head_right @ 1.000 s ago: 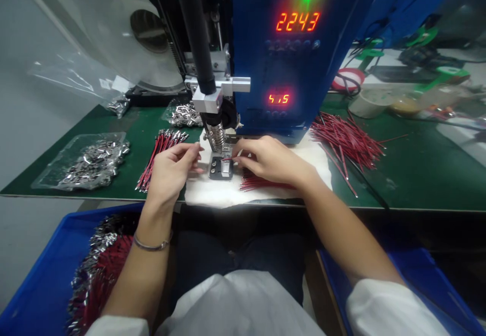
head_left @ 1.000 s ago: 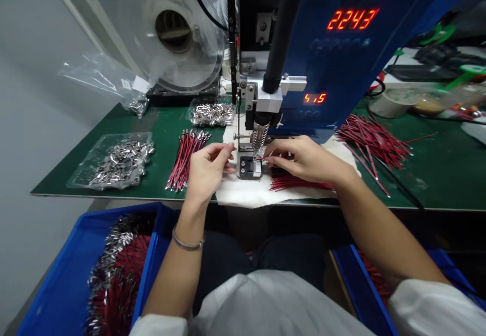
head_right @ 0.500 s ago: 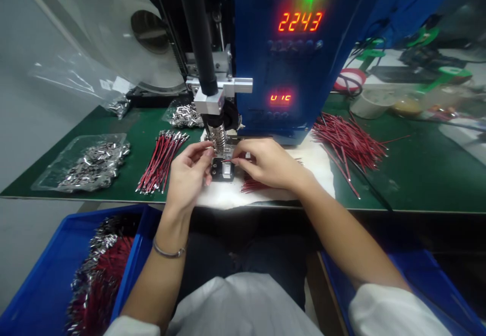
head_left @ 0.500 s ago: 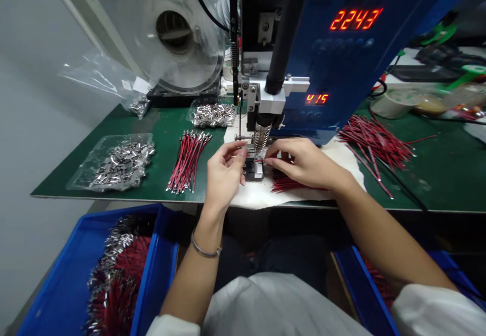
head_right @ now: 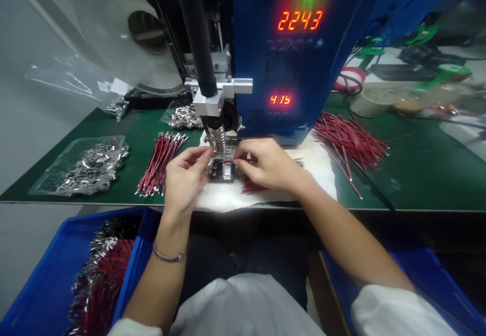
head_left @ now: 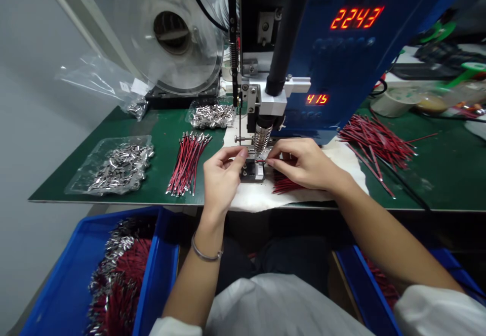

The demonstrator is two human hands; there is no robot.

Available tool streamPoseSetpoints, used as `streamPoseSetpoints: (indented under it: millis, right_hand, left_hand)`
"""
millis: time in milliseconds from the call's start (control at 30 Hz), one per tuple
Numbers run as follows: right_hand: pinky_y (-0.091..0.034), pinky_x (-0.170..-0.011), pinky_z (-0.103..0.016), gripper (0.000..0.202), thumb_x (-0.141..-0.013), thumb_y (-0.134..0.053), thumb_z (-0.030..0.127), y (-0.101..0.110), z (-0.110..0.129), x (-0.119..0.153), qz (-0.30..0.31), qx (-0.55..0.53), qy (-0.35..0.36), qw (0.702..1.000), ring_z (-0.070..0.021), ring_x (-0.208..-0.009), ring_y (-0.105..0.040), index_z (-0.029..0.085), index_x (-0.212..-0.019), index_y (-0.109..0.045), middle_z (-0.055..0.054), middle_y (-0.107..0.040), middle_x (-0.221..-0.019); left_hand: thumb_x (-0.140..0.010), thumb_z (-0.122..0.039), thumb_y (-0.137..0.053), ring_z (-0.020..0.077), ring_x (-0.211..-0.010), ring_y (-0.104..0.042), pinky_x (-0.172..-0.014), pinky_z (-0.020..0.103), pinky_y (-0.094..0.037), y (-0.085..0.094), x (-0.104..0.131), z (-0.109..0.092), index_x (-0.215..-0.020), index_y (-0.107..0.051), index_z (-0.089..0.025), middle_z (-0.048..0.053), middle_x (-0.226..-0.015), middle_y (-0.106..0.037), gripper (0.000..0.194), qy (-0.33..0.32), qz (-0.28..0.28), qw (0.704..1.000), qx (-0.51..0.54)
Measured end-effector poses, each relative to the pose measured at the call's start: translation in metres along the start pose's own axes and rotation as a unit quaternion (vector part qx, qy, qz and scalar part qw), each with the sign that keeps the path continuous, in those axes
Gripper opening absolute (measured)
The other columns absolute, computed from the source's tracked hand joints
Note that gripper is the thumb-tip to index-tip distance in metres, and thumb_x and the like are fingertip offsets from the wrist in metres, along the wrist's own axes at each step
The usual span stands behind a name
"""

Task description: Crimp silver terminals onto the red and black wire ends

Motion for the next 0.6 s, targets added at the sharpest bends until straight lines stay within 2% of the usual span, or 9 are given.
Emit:
streamPoseSetpoints:
  millis: [200,367,600]
  right_hand:
    - [-0.039,-0.057,-0.024,0.007,-0.083,-0.058,0.017,-0.0007,0.0003,0.0001,0.000,-0.001,-0.001,1.000,-0.0114,-0.059,-0.053,0.015,-0.082,-0.065,-0.003,-0.066,-0.074]
    - [-0.039,-0.056,-0.024,0.006,-0.083,-0.058,0.017,-0.0003,0.0002,0.0005,-0.006,0.004,-0.003,1.000,-0.0115,-0.059,-0.052,0.016,-0.081,-0.064,-0.002,-0.066,-0.073]
    - [-0.038,-0.055,-0.024,0.007,-0.083,-0.059,0.019,-0.0003,-0.0002,0.0006,-0.012,0.004,-0.002,1.000,-0.0112,-0.058,-0.051,0.016,-0.081,-0.065,-0.002,-0.065,-0.072]
  left_hand:
    - [-0.073,-0.035,-0.074,0.0103,-0.056,-0.053,-0.049,0.023,-0.039,-0.0001,0.0013,0.0037,-0.084,-0.073,-0.019,0.005,-0.078,-0.070,0.020,-0.010,0.002,1.000,-0.029]
    - [-0.073,-0.035,-0.074,0.0146,-0.067,-0.059,-0.055,0.024,-0.042,0.0019,0.0071,0.0024,-0.083,-0.076,-0.019,0.005,-0.077,-0.071,0.019,-0.027,-0.003,0.996,-0.083]
    - [-0.074,-0.035,-0.073,0.0145,-0.067,-0.060,-0.058,0.024,-0.044,0.0016,0.0071,0.0010,-0.085,-0.077,-0.019,0.004,-0.077,-0.071,0.020,-0.029,0.002,0.997,-0.075]
Point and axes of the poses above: each hand's wrist, its own x-axis away from the middle knuckle, its own y-axis out of the back of the hand, z = x × y, the point moved 5 cm from there along -x, towards the middle knuckle
